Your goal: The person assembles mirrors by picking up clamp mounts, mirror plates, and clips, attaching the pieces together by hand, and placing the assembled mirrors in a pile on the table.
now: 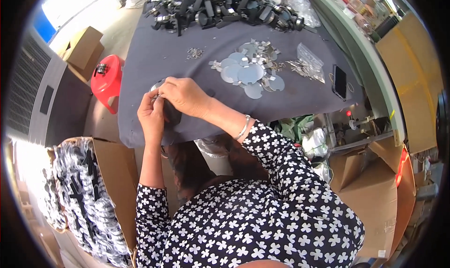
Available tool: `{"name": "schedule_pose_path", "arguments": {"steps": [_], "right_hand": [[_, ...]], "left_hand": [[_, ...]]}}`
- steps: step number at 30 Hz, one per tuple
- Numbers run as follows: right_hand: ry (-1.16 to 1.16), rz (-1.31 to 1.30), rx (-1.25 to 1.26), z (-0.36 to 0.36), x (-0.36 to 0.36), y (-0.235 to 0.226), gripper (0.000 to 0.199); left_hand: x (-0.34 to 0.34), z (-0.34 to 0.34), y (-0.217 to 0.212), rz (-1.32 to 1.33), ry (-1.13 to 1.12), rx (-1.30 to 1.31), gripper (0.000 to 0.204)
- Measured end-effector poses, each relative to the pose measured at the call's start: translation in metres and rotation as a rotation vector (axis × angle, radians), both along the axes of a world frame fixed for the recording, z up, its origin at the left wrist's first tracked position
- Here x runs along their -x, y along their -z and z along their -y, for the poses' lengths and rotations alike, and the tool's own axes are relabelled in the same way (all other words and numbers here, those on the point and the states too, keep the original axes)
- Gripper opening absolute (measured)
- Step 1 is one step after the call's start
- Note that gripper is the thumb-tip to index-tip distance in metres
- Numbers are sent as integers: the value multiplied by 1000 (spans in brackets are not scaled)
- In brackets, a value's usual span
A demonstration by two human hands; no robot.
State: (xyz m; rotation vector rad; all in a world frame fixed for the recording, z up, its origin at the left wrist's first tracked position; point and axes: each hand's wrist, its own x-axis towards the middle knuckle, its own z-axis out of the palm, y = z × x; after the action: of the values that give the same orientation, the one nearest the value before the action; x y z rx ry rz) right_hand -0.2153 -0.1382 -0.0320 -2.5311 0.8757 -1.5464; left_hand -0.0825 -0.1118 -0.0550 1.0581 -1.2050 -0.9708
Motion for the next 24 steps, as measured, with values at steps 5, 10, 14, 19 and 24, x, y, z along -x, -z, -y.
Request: {"name": "schedule_pose_path", "arguments": {"steps": [5, 10, 14, 19, 24], "right_hand": [[3, 105, -80, -4, -9, 5, 4], [106, 65, -57, -7, 10, -3, 6], [433, -32, 81, -14, 98, -29, 5], [771, 217, -384, -14, 243, -18, 8], [984, -61, -501, -41, 314, -18, 15]], "left_hand": [[-2, -2, -7, 20, -25, -51, 11], [-4, 0, -3, 91, -12, -52, 13], [2, -2, -6, 72, -22, -80, 15], [-4, 3, 1, 101, -38, -71, 16], [-5, 6, -1, 127, -12, -69, 15]]}}
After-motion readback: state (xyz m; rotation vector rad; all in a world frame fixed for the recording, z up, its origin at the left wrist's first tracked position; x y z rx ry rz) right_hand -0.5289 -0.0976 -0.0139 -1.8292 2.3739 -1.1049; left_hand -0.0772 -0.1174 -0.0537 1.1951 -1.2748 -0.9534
